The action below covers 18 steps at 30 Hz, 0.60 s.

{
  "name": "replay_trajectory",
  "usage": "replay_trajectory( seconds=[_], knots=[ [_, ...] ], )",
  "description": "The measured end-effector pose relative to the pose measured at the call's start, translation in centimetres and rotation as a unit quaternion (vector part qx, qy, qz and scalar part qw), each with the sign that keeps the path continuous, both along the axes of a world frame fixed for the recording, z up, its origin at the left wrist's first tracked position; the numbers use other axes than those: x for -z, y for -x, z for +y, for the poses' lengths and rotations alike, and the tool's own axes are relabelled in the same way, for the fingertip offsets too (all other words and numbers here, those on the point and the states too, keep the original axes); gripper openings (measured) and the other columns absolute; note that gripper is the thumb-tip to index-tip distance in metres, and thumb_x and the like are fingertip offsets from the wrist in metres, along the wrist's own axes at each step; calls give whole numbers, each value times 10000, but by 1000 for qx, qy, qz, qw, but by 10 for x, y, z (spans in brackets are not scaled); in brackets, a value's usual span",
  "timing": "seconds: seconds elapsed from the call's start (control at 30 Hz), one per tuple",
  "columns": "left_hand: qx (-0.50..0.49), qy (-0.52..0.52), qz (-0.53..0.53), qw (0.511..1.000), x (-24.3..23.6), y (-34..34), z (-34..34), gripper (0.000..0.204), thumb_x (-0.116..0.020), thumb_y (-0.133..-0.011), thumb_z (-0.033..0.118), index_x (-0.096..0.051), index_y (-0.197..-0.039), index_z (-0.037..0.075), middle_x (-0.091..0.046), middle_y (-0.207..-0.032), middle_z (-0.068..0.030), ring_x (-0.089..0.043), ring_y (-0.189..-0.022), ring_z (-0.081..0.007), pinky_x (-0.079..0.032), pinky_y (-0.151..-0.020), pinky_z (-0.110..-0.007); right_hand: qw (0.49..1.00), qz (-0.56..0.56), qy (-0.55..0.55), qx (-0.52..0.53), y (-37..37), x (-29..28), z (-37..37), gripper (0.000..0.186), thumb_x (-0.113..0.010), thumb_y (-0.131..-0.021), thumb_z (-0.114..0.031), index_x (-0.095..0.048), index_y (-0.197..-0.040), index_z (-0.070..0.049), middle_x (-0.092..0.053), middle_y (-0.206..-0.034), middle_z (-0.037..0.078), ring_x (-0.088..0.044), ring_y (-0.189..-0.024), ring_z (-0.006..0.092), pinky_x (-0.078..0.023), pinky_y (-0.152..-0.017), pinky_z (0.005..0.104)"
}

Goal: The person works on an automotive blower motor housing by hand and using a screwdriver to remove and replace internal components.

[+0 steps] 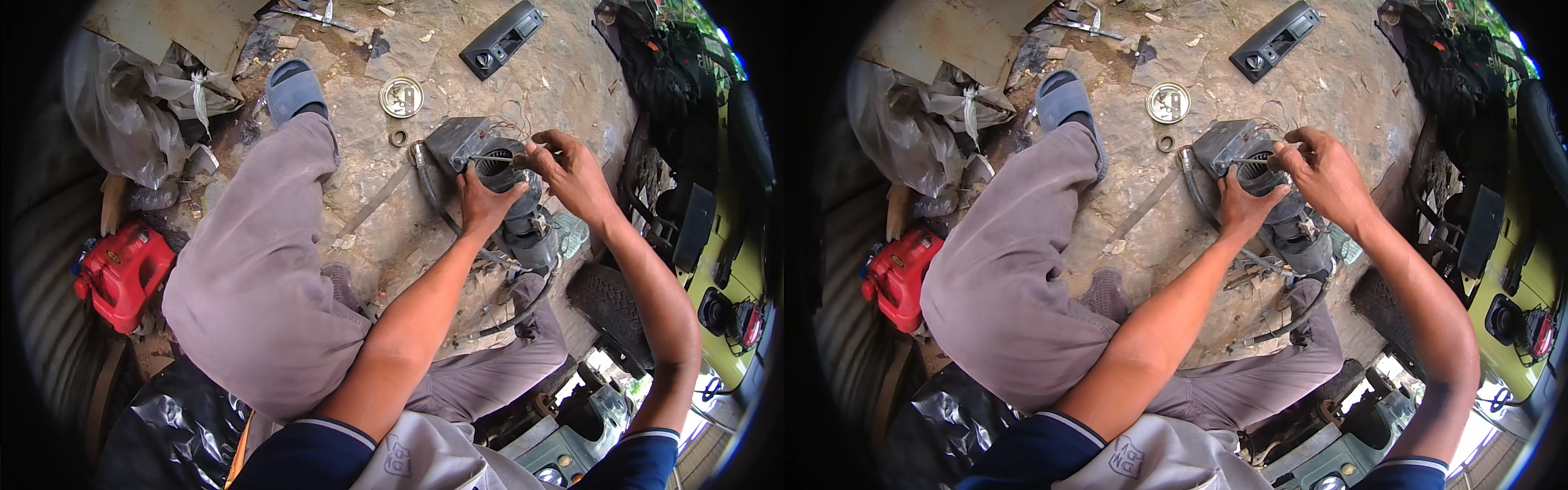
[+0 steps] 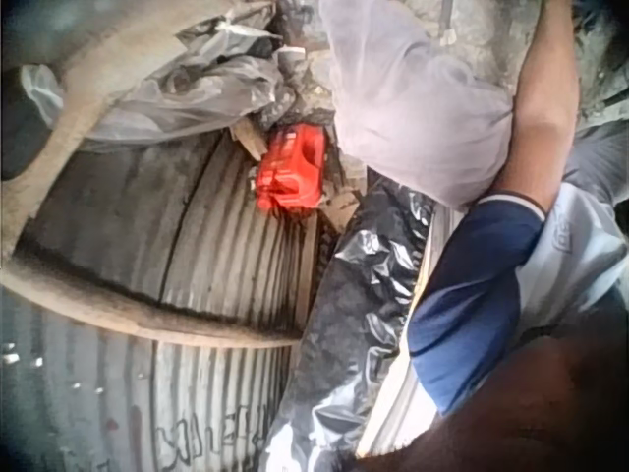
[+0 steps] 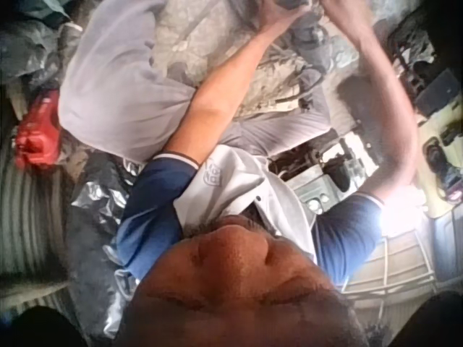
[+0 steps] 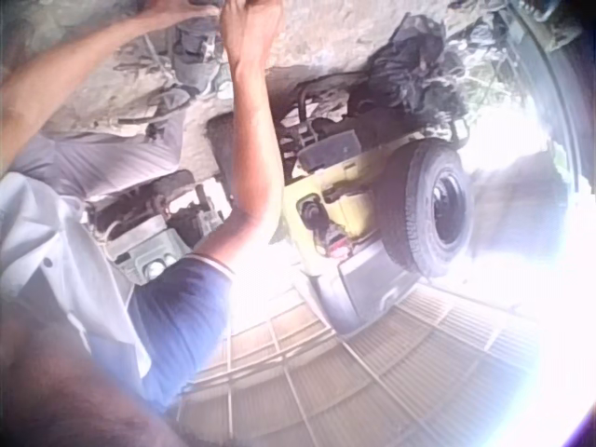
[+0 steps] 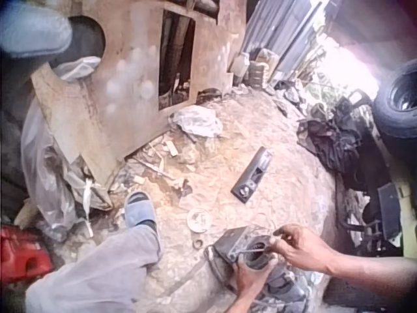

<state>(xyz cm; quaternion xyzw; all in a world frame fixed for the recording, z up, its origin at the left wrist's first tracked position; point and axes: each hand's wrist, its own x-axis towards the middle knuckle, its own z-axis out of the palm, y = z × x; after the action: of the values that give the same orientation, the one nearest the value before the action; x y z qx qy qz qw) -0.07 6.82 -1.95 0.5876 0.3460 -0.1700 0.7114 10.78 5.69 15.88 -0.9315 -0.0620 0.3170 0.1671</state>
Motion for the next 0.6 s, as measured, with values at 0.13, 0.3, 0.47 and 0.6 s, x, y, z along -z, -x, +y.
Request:
replay_trajectory(
  seconds=[0.13,0.3,0.47,0.6],
  knots=[
    [-13,8,-10,1000,4,0,-4,1217,-903,-629,499,-270,-1468,-114,-371,-1415,-340,-397,-1351,-443,-364,-1138,-452,955,-112,248,-114,4,-7,-5,459,-614,-967,-416,-618,-985,43,-686,-786,268,-678,-813,477,-530,-715,514],
    [-10,-7,-9,1000,8,0,-9,1245,-915,-607,514,-273,-1469,-114,-372,-1424,-330,-391,-1358,-434,-366,-1138,-449,966,-133,89,-204,2,-7,-25,423,-656,-933,-378,-586,-999,33,-683,-809,261,-669,-827,464,-510,-705,530],
    [-18,-19,-24,999,14,1,-12,1233,-910,-614,518,-283,-1468,-112,-367,-1438,-319,-388,-1362,-424,-362,-1142,-442,973,-130,159,-107,6,-12,-20,335,-705,-894,-257,-566,-1021,20,-670,-825,266,-661,-843,452,-498,-714,516],
    [-2,-25,-21,999,10,1,-10,1226,-900,-624,526,-285,-1465,-120,-372,-1433,-313,-395,-1357,-420,-367,-1137,-438,972,-117,67,-191,5,-14,-33,362,-646,-941,-322,-581,-1024,25,-665,-800,282,-662,-835,466,-494,-714,542]
  ],
)
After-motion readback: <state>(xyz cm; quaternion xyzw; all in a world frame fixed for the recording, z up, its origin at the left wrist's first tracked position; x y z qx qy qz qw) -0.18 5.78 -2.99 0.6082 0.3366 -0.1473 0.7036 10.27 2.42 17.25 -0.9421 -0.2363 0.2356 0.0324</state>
